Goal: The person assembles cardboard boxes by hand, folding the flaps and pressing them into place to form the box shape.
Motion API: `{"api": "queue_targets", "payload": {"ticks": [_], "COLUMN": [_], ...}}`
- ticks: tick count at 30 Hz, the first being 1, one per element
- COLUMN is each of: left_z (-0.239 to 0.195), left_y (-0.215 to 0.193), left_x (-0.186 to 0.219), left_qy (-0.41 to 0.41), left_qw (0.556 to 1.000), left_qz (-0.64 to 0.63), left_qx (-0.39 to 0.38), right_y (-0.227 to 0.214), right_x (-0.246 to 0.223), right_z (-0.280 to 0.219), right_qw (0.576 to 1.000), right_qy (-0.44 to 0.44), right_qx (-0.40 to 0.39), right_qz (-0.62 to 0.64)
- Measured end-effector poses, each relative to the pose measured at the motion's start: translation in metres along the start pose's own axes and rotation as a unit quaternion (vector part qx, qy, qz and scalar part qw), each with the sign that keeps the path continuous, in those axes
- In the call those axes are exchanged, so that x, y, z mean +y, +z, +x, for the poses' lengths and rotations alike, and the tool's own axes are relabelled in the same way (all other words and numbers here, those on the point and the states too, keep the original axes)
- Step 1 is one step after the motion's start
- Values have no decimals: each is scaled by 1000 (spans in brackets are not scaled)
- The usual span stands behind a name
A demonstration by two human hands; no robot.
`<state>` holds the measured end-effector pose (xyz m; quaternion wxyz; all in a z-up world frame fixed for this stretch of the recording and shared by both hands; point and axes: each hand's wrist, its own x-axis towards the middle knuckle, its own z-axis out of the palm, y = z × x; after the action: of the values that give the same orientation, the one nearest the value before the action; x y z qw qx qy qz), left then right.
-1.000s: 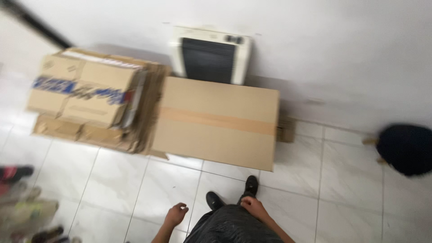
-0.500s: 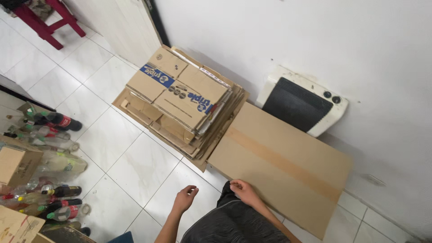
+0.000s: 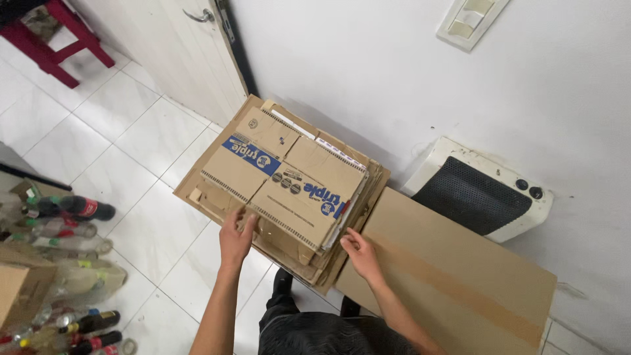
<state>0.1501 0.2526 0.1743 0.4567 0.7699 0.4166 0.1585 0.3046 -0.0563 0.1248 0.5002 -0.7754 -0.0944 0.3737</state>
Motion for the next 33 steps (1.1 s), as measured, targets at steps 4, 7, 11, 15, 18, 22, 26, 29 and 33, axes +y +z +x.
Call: {"api": "queue_targets", "payload": {"ticks": [4, 7, 11, 15, 18, 22, 26, 29, 33], "left_z": [107, 176, 255, 285, 290, 289, 282, 271, 242], "left_y": [-18, -26, -19, -10, -9, -11, -18, -27, -32], "left_x": [-2, 3, -27, -50, -54, -46, -26, -9, 15], "left_qy": [21, 23, 33, 42, 49, 83, 78, 66, 91], "left_qw": [990, 974, 951, 942, 941, 950, 981, 989, 993], "left_qz": [122, 210, 287, 302, 294, 269, 140, 89, 5], "left_qx": [-63, -85, -108, -142, -162, -133, -108, -103, -68], "right_y": [34, 53, 71, 80, 87, 87, 87, 89, 63], "right_x": [-35, -51, -93, -91, -74, -47, -63, -71, -29], "right_z": [13, 28, 26, 42, 56, 69, 53, 51, 43], "right_qw": [995, 985, 970, 960, 953, 940, 929, 912, 895], "right_qy": [58, 74, 98, 120, 127, 130, 68, 3, -44], "right_qx": [86, 154, 221, 250, 274, 313, 364, 372, 367], "right_qz": [9, 6, 2, -24, -28, -37, 29, 174, 251]}}
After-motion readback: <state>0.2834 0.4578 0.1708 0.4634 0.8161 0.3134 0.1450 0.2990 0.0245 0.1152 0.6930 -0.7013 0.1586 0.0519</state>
